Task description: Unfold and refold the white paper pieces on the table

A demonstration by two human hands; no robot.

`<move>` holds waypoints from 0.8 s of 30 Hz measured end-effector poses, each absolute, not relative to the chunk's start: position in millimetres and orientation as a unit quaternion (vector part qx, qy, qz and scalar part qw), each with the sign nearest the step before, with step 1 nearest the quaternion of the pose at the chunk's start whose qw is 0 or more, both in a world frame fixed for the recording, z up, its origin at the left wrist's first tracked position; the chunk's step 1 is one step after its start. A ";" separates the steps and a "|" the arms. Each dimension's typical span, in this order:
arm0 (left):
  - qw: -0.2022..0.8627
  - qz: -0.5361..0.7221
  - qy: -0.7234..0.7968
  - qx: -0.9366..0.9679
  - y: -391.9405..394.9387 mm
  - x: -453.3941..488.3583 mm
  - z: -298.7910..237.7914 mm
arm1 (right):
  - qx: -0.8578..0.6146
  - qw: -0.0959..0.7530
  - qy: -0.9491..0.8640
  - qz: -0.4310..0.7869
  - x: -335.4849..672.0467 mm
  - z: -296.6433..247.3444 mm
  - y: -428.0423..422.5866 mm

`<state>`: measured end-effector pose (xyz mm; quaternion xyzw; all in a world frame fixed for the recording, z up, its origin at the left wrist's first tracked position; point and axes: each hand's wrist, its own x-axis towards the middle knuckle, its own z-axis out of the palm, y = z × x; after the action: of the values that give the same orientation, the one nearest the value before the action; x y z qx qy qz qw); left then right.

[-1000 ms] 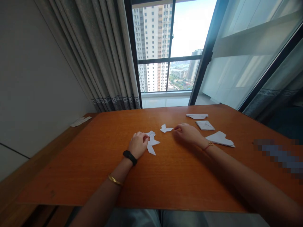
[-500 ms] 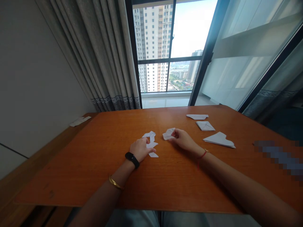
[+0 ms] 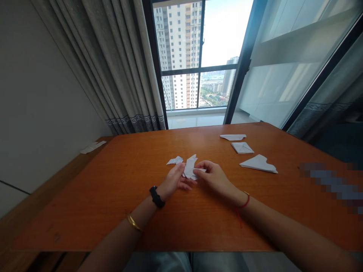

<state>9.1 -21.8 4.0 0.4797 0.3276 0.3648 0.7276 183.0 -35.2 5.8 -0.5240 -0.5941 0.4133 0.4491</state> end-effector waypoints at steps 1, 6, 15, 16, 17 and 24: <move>0.722 0.373 0.326 0.484 -22.8 10.1 3.7 | -0.535 0.452 -0.590 0.402 181.9 4.1 -35.5; 0.700 0.406 0.327 0.487 -26.3 14.7 0.3 | -0.550 0.467 -0.586 0.369 179.7 -3.5 -34.9; 0.646 0.449 0.304 0.537 -32.3 19.9 -2.8 | -0.497 0.486 -0.569 0.439 176.9 -14.5 -33.7; 0.645 0.447 0.306 0.539 -32.3 19.6 -2.9 | -0.498 0.483 -0.571 0.439 176.7 -13.6 -34.4; 0.645 0.444 0.308 0.541 -32.0 19.3 -3.0 | -0.498 0.481 -0.574 0.437 176.4 -12.4 -35.1; 0.639 0.430 0.331 0.545 -32.7 19.7 -3.3 | -0.464 0.486 -0.591 0.446 174.9 -3.0 -39.7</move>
<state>19.7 -32.7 -3.3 0.5452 0.3309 0.4298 0.6391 174.9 -39.7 -3.0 -0.4642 -0.5910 0.4458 0.4863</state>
